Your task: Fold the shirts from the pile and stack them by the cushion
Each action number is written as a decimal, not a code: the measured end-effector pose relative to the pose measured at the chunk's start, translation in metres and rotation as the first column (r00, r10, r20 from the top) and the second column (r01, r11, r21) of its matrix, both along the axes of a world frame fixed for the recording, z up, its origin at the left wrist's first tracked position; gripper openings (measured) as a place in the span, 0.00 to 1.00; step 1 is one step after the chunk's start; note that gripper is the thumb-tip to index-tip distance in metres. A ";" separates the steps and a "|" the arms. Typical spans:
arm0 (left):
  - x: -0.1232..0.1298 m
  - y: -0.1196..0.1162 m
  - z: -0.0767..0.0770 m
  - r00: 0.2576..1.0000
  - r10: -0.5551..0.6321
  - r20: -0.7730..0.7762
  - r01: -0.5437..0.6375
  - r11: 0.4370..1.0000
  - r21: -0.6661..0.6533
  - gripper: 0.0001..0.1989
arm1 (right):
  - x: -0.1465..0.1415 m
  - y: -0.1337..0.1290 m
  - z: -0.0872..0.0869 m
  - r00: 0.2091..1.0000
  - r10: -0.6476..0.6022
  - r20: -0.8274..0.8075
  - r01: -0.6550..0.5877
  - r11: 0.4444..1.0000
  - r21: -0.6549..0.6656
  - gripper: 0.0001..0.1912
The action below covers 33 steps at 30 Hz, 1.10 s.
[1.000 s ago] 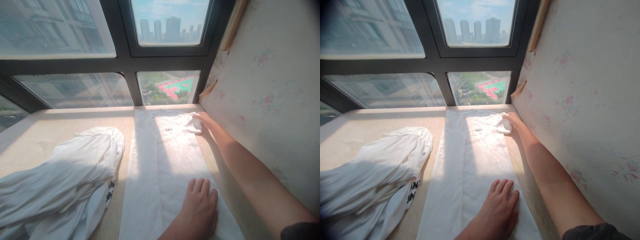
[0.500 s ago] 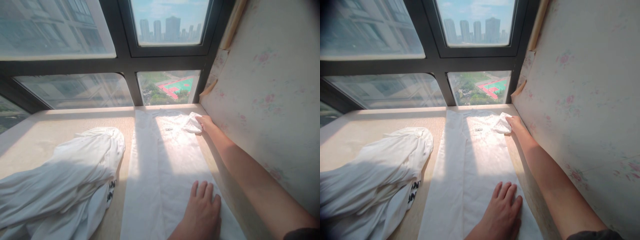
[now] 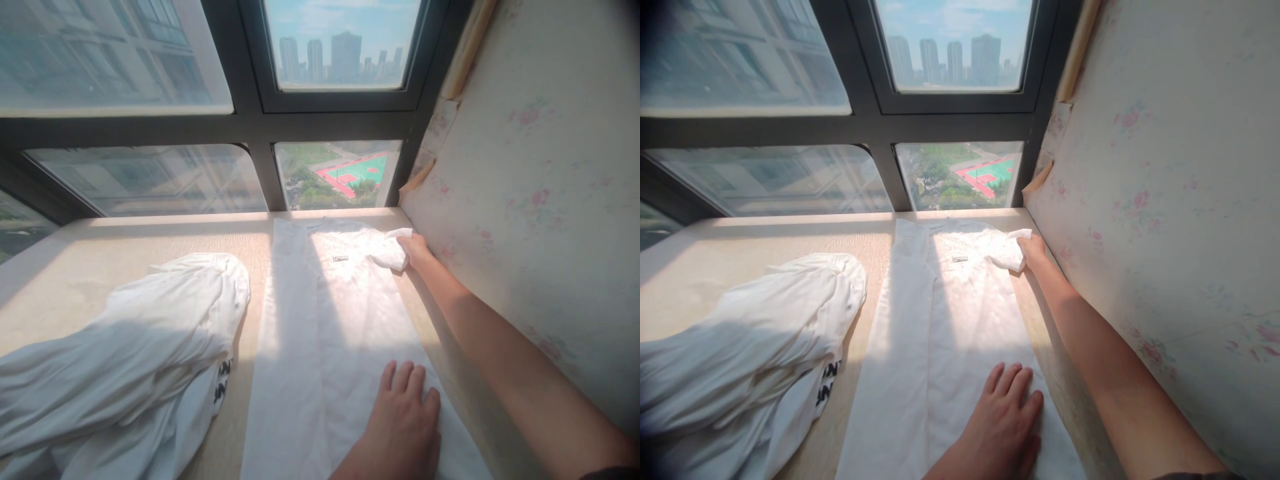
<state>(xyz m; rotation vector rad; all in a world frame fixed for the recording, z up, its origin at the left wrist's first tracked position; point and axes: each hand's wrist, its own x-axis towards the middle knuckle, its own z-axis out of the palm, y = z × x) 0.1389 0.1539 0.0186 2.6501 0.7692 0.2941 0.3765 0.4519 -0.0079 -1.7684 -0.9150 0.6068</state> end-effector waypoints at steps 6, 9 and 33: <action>-0.020 0.031 0.020 0.990 0.118 0.081 -0.122 0.991 0.050 0.17 | -0.006 0.004 0.005 0.991 0.001 -0.132 0.009 0.997 0.074 0.14; -0.056 0.092 0.024 0.914 0.400 0.063 -0.405 0.902 0.153 0.19 | -0.010 0.002 0.007 0.987 0.036 -0.158 -0.020 0.995 0.096 0.14; -0.140 0.205 -0.021 0.618 0.780 -0.102 -0.700 0.604 0.380 0.29 | -0.079 -0.081 0.023 0.181 0.502 0.846 -0.619 0.726 -0.298 0.27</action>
